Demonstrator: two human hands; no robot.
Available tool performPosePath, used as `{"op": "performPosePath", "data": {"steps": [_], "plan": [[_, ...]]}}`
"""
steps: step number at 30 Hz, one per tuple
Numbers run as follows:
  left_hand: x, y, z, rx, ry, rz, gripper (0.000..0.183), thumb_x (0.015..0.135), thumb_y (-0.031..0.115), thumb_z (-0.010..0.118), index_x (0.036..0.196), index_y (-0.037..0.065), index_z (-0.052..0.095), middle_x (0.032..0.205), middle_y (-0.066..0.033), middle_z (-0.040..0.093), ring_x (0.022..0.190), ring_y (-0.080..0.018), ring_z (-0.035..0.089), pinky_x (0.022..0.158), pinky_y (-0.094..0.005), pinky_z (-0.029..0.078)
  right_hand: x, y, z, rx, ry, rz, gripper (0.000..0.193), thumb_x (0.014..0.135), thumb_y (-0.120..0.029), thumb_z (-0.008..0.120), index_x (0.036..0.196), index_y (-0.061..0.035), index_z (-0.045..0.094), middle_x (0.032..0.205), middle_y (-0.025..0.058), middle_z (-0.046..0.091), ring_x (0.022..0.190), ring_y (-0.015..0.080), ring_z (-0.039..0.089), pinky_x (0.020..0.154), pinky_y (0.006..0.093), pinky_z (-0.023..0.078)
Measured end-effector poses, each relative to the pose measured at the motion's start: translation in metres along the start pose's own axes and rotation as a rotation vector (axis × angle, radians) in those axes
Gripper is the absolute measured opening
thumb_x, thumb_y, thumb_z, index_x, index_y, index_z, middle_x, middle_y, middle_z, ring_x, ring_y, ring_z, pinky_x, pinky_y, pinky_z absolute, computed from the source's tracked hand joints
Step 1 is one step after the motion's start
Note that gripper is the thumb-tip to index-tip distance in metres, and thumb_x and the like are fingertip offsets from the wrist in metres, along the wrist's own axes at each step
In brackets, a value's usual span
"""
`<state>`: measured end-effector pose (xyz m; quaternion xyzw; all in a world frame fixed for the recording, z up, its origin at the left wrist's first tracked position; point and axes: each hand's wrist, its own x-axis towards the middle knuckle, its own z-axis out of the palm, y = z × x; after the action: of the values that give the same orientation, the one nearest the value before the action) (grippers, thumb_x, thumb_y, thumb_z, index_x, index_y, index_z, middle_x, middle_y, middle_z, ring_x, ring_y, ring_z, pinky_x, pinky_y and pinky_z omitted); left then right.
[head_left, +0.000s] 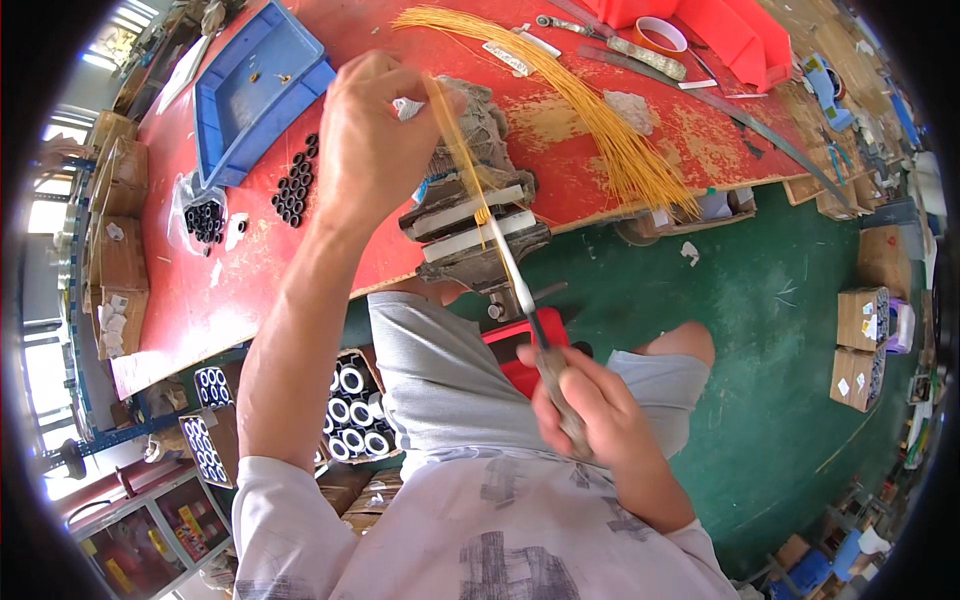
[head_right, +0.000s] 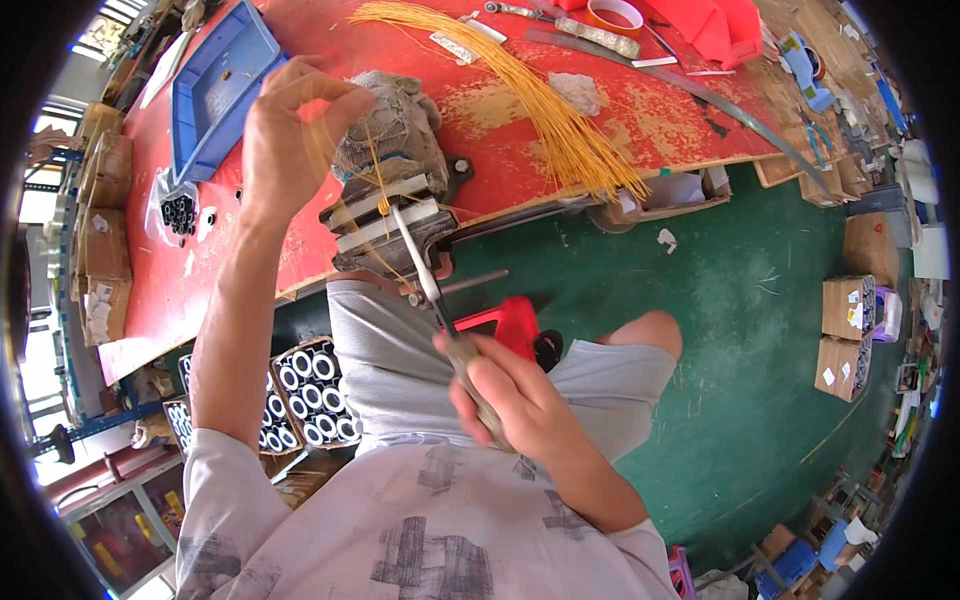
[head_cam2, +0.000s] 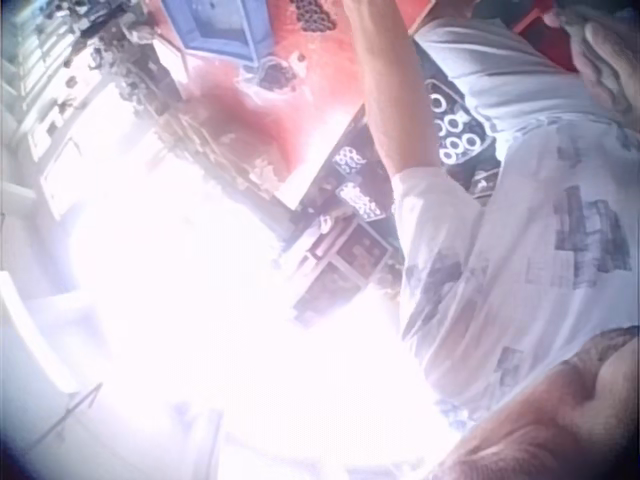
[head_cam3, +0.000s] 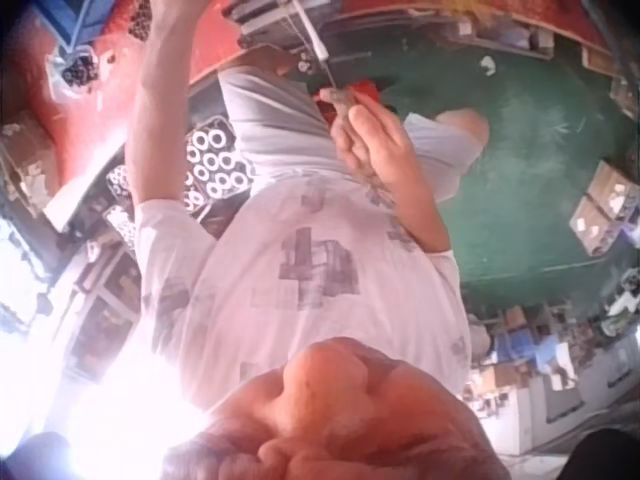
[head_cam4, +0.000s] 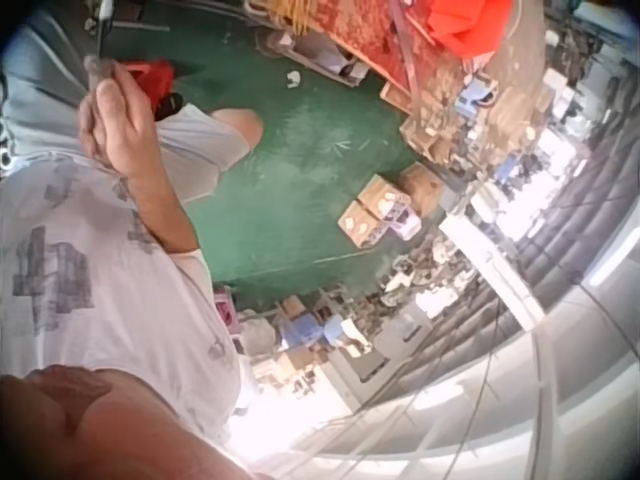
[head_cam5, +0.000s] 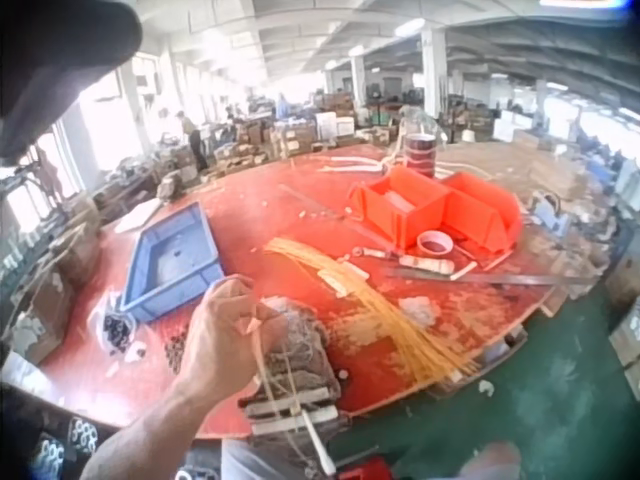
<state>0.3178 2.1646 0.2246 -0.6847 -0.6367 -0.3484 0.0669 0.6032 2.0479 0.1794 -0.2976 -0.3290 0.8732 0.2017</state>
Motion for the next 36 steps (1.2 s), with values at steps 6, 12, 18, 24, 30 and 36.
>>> {"op": "performPosePath", "data": {"steps": [6, 12, 18, 24, 30, 36], "plan": [[-0.006, -0.008, 0.018, -0.037, -0.158, -0.163, 0.021, 0.079, 0.019, 0.079, 0.090, 0.002, 0.074, 0.089, -0.0106, 0.067, 0.096, -0.0258, 0.065, 0.086, -0.0351, 0.049, 0.031, -0.004, 0.005, -0.170, 0.018, -0.173, 0.039, 0.107, -0.024, 0.037, 0.136, -0.0011, 0.048, 0.070, 0.0017, 0.052, 0.053, 0.0085, 0.046, 0.050, 0.0236, 0.037], [0.015, 0.000, -0.055, -0.177, 0.274, -0.262, 0.025, 0.083, 0.019, 0.073, 0.101, 0.001, 0.072, 0.087, -0.0101, 0.069, 0.087, -0.0135, 0.064, 0.082, -0.0302, 0.049, -0.042, 0.019, -0.011, -0.297, 0.102, -0.079, 0.037, 0.105, -0.019, 0.040, 0.134, 0.0015, 0.049, 0.068, 0.0007, 0.050, 0.056, 0.0084, 0.045, 0.053, 0.0247, 0.038], [-0.054, 0.070, -0.041, 0.046, -0.142, 0.383, 0.037, 0.062, 0.015, 0.084, 0.097, 0.012, 0.071, 0.116, -0.0080, 0.062, 0.122, -0.0385, 0.050, 0.102, -0.0537, 0.041, -0.069, 0.019, -0.015, -0.324, 0.034, -0.072, 0.038, 0.102, -0.014, 0.042, 0.136, 0.0038, 0.047, 0.069, 0.0010, 0.050, 0.058, 0.0094, 0.046, 0.057, 0.0260, 0.040], [-0.024, 0.050, -0.043, 0.081, -0.018, 0.487, 0.019, 0.067, 0.010, 0.081, 0.084, 0.010, 0.072, 0.095, -0.0029, 0.064, 0.117, -0.0360, 0.053, 0.099, -0.0507, 0.037, -0.102, -0.001, -0.007, -0.187, 0.173, 0.062, 0.041, 0.094, -0.005, 0.037, 0.131, 0.0045, 0.053, 0.070, 0.0042, 0.052, 0.058, 0.0110, 0.045, 0.057, 0.0258, 0.039], [0.026, 0.034, -0.024, 0.218, 0.086, 0.258, 0.011, 0.076, 0.004, 0.078, 0.081, 0.002, 0.068, 0.091, -0.0121, 0.066, 0.108, -0.0329, 0.060, 0.091, -0.0403, 0.046, -0.035, 0.007, -0.015, -0.065, 0.001, 0.059, 0.039, 0.104, -0.016, 0.037, 0.138, 0.0023, 0.046, 0.076, 0.0044, 0.054, 0.057, 0.0095, 0.048, 0.055, 0.0251, 0.040], [0.012, -0.014, 0.021, 0.206, -0.106, 0.189, 0.017, 0.079, 0.013, 0.077, 0.080, 0.000, 0.067, 0.092, -0.0141, 0.065, 0.095, -0.0339, 0.061, 0.086, -0.0411, 0.047, 0.035, -0.001, 0.011, 0.184, -0.053, -0.050, 0.042, 0.108, -0.026, 0.037, 0.138, 0.0016, 0.046, 0.075, 0.0027, 0.054, 0.054, 0.0091, 0.048, 0.051, 0.0240, 0.039]]}}
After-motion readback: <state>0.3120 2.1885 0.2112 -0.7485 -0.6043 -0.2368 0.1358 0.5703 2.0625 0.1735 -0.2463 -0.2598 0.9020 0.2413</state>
